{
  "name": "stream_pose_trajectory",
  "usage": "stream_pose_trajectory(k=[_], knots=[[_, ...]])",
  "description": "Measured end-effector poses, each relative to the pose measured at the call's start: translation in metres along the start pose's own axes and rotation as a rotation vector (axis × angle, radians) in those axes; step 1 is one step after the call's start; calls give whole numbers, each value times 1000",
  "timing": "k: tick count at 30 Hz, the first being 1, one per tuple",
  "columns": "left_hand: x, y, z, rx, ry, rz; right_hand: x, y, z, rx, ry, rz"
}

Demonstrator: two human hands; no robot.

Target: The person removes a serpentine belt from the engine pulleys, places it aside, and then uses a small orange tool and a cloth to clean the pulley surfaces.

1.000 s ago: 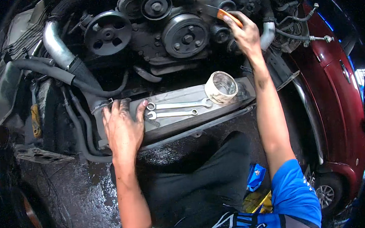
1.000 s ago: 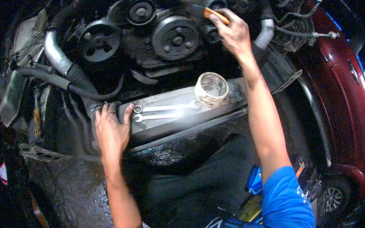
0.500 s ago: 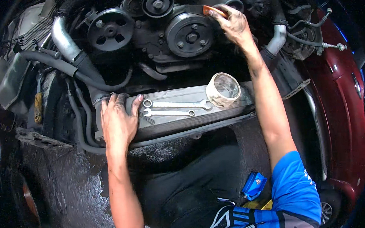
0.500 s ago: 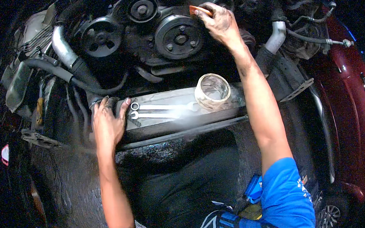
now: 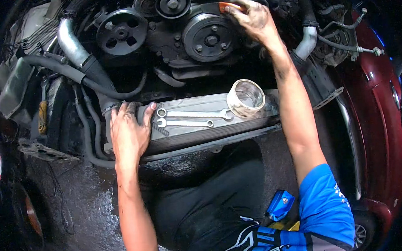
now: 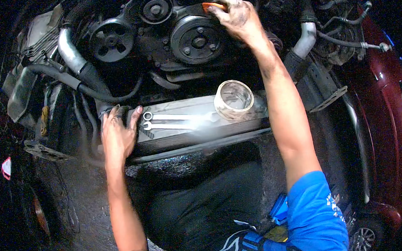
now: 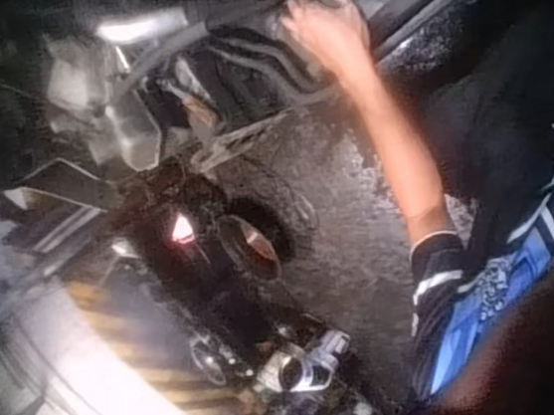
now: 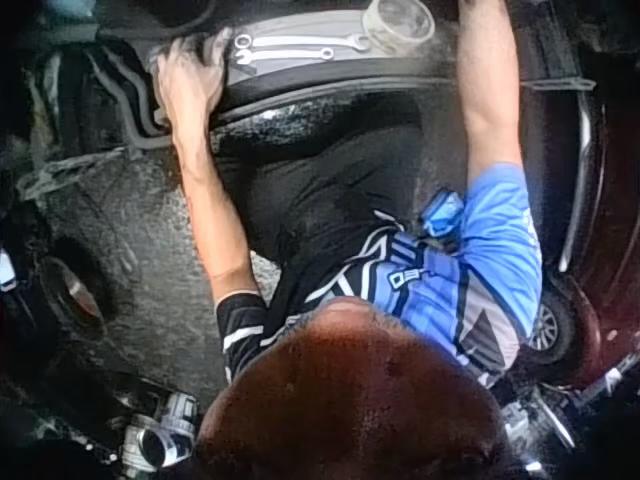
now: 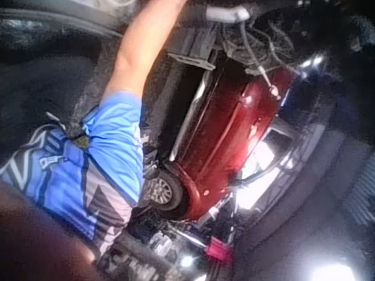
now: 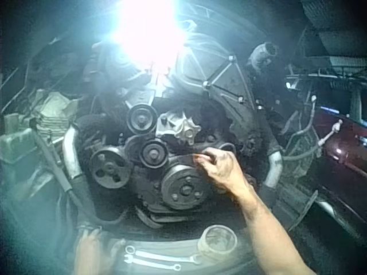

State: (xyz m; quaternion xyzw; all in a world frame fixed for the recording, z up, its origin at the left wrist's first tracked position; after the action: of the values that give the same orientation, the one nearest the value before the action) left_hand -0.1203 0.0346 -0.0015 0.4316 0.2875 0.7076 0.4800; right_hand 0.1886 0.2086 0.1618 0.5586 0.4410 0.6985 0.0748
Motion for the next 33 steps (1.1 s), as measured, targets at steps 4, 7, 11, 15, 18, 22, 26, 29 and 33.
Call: stream_pose_trajectory(k=[4, 7, 11, 15, 18, 22, 26, 29, 33], knots=[[-2, 3, 5, 17, -3, -1, -6, 18, 13, 19, -49, 18], [1, 2, 1, 13, -17, -2, 4, 19, 10, -7, -36, 3], [1, 4, 5, 5, -10, 25, 8, 23, 22, 126, -25, -108], [2, 3, 1, 8, 48, -75, 13, 6, 4, 20, -3, -143], [2, 3, 2, -5, 48, -73, 14, -11, -2, 99, 41, -91], [2, 1, -2, 12, 51, -65, 10, -4, -13, 55, 107, 20], [2, 3, 2, -8, 45, -72, -1, -2, -12, 20, 89, 98], [2, 3, 2, -19, 9, -60, -2, -11, -14, 39, 117, 141], [1, 0, 0, 28, 9, -14, 2, -9, -17, 64, 85, 87]])
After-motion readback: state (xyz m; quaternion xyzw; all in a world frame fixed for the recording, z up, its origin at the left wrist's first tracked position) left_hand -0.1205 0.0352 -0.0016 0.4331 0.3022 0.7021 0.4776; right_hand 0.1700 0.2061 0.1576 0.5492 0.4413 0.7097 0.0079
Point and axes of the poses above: each hand's wrist, its own x-axis towards the middle knuckle, its own y-axis out of the back of the hand, z = x × y, the point moved 3 cm from there along x, towards the middle knuckle, and after that the axes turned 1 degree about -z, right-handed, at the moved point
